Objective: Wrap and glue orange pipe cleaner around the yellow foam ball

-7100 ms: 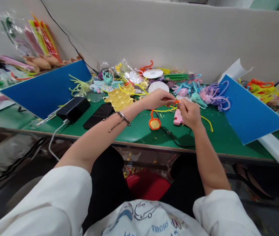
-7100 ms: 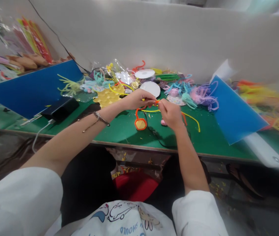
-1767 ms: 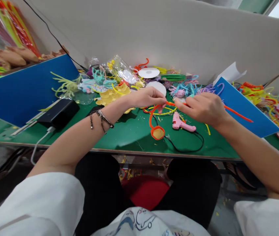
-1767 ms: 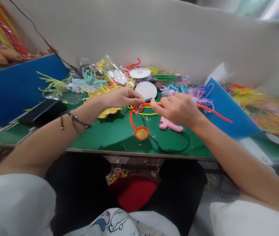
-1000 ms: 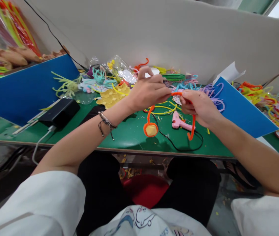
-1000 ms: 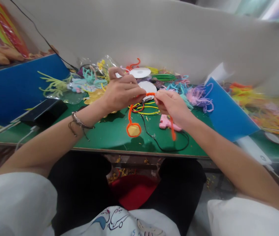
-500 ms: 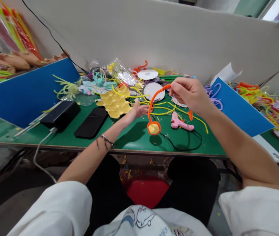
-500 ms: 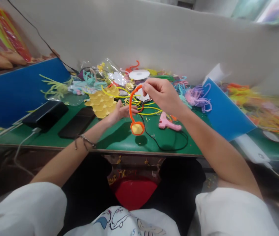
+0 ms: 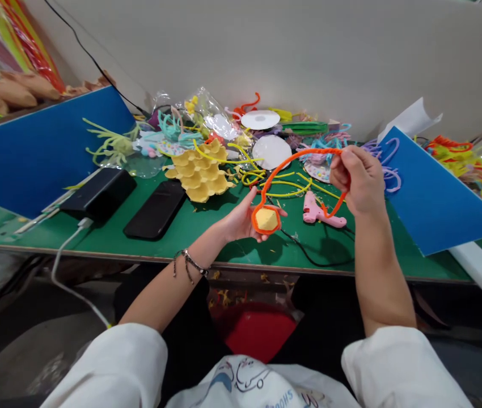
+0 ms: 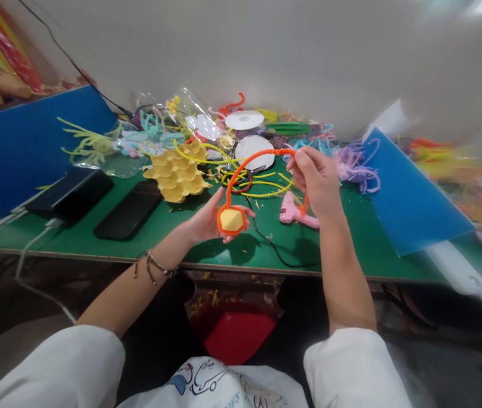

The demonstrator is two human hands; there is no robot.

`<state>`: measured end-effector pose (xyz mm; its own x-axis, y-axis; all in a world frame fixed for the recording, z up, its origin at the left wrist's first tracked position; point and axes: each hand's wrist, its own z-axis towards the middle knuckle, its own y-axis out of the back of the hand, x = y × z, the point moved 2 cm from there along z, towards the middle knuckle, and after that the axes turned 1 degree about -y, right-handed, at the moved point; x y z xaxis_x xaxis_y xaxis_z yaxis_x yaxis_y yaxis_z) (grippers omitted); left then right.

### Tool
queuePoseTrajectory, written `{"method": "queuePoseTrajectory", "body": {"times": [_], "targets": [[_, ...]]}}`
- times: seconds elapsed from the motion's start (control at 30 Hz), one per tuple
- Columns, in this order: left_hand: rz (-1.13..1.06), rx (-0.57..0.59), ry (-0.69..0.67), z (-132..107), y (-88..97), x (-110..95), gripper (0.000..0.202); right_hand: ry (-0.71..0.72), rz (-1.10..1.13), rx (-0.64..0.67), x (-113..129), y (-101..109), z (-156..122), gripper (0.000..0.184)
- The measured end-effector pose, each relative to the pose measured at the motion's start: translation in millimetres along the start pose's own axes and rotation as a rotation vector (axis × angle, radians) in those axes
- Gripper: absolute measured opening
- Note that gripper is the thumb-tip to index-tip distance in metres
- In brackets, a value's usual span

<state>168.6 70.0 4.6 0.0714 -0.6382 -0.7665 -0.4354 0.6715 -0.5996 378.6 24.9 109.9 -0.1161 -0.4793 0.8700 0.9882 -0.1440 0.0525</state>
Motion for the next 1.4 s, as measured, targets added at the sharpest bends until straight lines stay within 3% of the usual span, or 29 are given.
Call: {"method": "queuePoseTrajectory", "body": {"times": [0.2,0.4,0.5,0.57,0.63,0.7,0.77,0.87,0.93,1.0,1.07,1.13,1.2,1.23,1.27,1.37,1.4], "targets": [[0.030,-0.091,-0.072,-3.9,-0.1,1.0,0.072,-0.075,-0.058,-0.074,-13.3,10.5,-1.2,0.032],[0.143,-0.034,-0.235,-12.7,-3.1,-2.7,0.054,-0.081,-0.258,-0.018,-15.2,29.7,0.1,0.022],[0.089,-0.047,-0.267,-14.8,-0.6,-1.2,0.055,-0.059,-0.493,0.060,-3.4,41.1,4.1,0.013],[0.040,-0.090,-0.272,-14.9,2.6,0.4,0.054,0.036,-0.745,0.121,8.0,45.1,12.1,0.014],[0.014,-0.125,-0.272,-14.1,4.4,1.6,0.052,0.196,-1.041,0.079,17.3,44.0,25.3,0.016],[0.010,-0.131,-0.267,-12.8,3.4,2.1,0.048,0.254,-1.264,-0.007,16.5,36.7,42.9,0.018],[0.007,-0.116,-0.271,-11.0,0.2,1.9,0.044,0.212,-1.350,0.008,2.2,24.5,61.9,0.021],[-0.043,-0.132,-0.279,-6.4,-3.5,1.9,0.038,0.049,-1.386,0.131,-36.7,9.8,80.4,0.029],[-0.110,-0.215,-0.280,-2.4,-3.2,2.4,0.032,-0.025,-1.391,0.339,-61.1,7.5,77.0,0.042],[-0.202,-0.313,-0.275,1.3,-2.4,3.0,0.028,-0.025,-1.383,0.413,-70.5,13.8,60.4,0.056],[-0.316,-0.365,-0.264,3.6,-3.8,2.9,0.033,-0.006,-1.424,0.231,-62.6,26.3,36.2,0.058],[-0.430,-0.379,-0.258,3.6,-7.6,1.5,0.037,0.011,-1.453,-0.049,-45.5,37.7,9.6,0.050],[-0.499,-0.399,-0.279,0.4,-11.8,-1.8,0.039,-0.017,-1.442,-0.248,-32.0,44.1,-13.3,0.039],[-0.508,-0.415,-0.308,-2.3,-13.4,-4.4,0.039,-0.073,-1.418,-0.207,-30.6,44.8,-21.5,0.035],[-0.500,-0.432,-0.354,-5.9,-14.3,-7.5,0.038,-0.131,-1.380,-0.069,-32.9,43.7,-27.7,0.032],[-0.394,-0.475,-0.558,-19.4,-13.4,-19.4,0.034,-0.271,-1.267,0.526,-52.9,36.7,-40.6,0.036],[-0.341,-0.490,-0.626,-23.9,-12.0,-23.0,0.034,-0.303,-1.281,0.639,-60.1,35.5,-43.5,0.040]]}}
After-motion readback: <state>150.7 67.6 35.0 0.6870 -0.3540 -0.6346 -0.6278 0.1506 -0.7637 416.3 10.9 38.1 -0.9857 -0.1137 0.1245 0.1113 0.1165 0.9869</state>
